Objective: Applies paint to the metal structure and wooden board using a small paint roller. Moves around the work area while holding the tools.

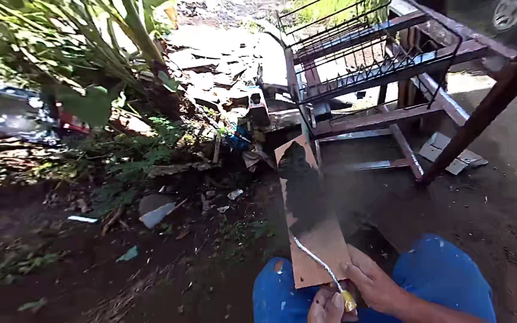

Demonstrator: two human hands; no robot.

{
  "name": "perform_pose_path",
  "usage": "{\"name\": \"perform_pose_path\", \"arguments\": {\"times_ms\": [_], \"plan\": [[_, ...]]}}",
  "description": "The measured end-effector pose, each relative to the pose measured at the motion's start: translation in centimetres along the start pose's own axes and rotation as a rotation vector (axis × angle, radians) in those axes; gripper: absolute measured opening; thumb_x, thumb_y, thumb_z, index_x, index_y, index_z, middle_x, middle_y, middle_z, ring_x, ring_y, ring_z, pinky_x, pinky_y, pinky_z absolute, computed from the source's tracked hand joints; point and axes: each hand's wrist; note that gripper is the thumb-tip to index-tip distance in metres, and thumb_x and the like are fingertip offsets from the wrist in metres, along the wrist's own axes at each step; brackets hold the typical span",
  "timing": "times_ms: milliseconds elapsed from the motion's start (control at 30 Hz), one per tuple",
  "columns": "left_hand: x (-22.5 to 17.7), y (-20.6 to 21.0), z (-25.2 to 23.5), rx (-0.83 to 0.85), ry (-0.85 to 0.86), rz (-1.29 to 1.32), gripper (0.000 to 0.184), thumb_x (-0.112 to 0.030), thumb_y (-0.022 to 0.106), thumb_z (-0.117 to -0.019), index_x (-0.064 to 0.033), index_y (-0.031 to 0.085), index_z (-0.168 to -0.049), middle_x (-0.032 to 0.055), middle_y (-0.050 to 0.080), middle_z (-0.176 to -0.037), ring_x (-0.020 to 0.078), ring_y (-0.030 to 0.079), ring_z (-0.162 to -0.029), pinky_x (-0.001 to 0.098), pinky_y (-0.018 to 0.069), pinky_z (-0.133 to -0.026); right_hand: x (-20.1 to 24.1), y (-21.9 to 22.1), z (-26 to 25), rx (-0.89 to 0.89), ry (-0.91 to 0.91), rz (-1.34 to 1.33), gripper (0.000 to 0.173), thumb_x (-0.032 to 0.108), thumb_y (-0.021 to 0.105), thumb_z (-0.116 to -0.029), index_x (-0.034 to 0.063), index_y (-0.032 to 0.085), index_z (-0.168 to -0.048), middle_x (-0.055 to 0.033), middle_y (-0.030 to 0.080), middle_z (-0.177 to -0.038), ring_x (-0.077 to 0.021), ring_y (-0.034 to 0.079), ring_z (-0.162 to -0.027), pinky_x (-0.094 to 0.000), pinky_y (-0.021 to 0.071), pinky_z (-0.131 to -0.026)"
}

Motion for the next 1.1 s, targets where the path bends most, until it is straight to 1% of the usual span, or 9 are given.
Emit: {"name": "perform_pose_path", "arguments": {"times_ms": [100,167,267,400,533,633,700,900,1100], "plan": [[-0.8,0.4,-0.1,-0.028,-0.026,-0.125,0.021,-0.016,0.052,-0.1052,0.0004,0.054,-0.119,0.0089,0.069,-0.092,0.0165,0.069,-0.076,0.0319,0.0596,-0.065,-0.8,0.5,-0.5,-0.072,-0.015,0.052,0.032,0.016,0.044,-0.1046,0.0025,0.052,-0.133,-0.0056,0.072,-0.102,-0.0145,0.073,-0.083,-0.0334,0.0638,-0.072],[-1.5,0.5,-0.2,-0.034,-0.023,-0.156,0.018,-0.013,0.053,-0.1048,-0.0001,0.052,-0.117,0.0106,0.07,-0.093,0.0192,0.072,-0.079,0.0336,0.0608,-0.066,-1.1,0.5,-0.6,-0.101,-0.024,0.07,0.033,0.017,0.045,-0.1035,0.0021,0.053,-0.132,-0.0058,0.072,-0.105,-0.0144,0.073,-0.088,-0.0328,0.0637,-0.076],[-2.0,1.5,-0.4,-0.053,-0.036,-0.218,0.034,-0.017,0.062,-0.101,-0.0008,0.046,-0.126,0.012,0.069,-0.1,0.0214,0.072,-0.084,0.0368,0.0623,-0.068,-1.2,0.4,-0.8,-0.107,-0.039,0.069,0.035,0.016,0.044,-0.1031,0.0009,0.052,-0.133,-0.0063,0.072,-0.109,-0.0136,0.073,-0.095,-0.0319,0.063,-0.084],[-2.0,0.7,-0.6,-0.03,0.046,-0.295,0.024,-0.013,0.051,-0.1014,-0.0041,0.055,-0.124,0.0017,0.057,-0.078,0.01,0.055,-0.059,0.0258,0.0485,-0.052,-1.2,0.0,-1.3,-0.093,-0.007,-0.068,0.03,0.017,0.043,-0.1021,0.0021,0.053,-0.126,-0.0088,0.071,-0.085,-0.0172,0.067,-0.063,-0.0301,0.0569,-0.054],[-4.0,-1.5,0.0,-0.005,0.098,-0.179,0.02,-0.005,0.043,-0.0975,-0.0073,0.058,-0.112,-0.0051,0.05,-0.068,0.0027,0.044,-0.05,0.0174,0.0363,-0.043,-0.9,-0.7,-1.0,-0.015,0.114,-0.275,0.032,0.016,0.041,-0.1023,0.0016,0.05,-0.129,-0.0206,0.074,-0.098,-0.029,0.076,-0.078,-0.0393,0.0646,-0.067],[-6.4,-3.3,-0.9,-0.06,0.22,-0.262,0.024,-0.024,0.04,-0.1085,-0.0111,0.06,-0.103,-0.0065,0.044,-0.065,0.0023,0.036,-0.048,0.017,0.0293,-0.041,-1.2,-1.2,-1.0,0.007,0.104,-0.366,0.031,0.016,0.043,-0.1029,0.0019,0.05,-0.129,-0.0238,0.074,-0.1,-0.033,0.077,-0.082,-0.043,0.0655,-0.068],[-8.9,-4.5,-2.7,-0.135,0.286,-0.386,0.038,-0.034,0.035,-0.11,-0.0117,0.062,-0.097,-0.0064,0.042,-0.061,0.0043,0.035,-0.046,0.0194,0.0298,-0.042,-1.4,-1.7,-1.1,0.055,0.064,-0.449,0.03,0.02,0.05,-0.1038,0.0033,0.05,-0.129,-0.0242,0.074,-0.103,-0.0335,0.077,-0.084,-0.0431,0.0652,-0.067],[-17.1,-5.1,-9.6,-0.351,0.327,-0.776,0.042,-0.029,0.033,-0.1124,-0.0055,0.063,-0.096,-0.0021,0.048,-0.067,0.0096,0.046,-0.057,0.0274,0.0414,-0.057,-1.2,-1.7,-0.9,0.133,-0.013,-0.544,0.027,0.024,0.057,-0.1034,0.007,0.055,-0.125,-0.0207,0.075,-0.095,-0.0278,0.076,-0.074,-0.0384,0.0646,-0.066],[-18.9,-5.4,-11.1,-0.396,0.224,-1.138,0.046,-0.036,0.031,-0.1118,-0.0063,0.064,-0.1,0.0064,0.055,-0.076,0.0207,0.056,-0.069,0.0422,0.0484,-0.067,-1.3,-1.4,-0.9,0.161,-0.127,-0.457,0.026,0.025,0.056,-0.1048,0.0068,0.058,-0.124,-0.018,0.076,-0.092,-0.0252,0.076,-0.073,-0.0372,0.0646,-0.065]]}}
Point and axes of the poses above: each hand's wrist, its own z-axis away from the middle knuckle, its own y-axis out of the palm, x = y × z
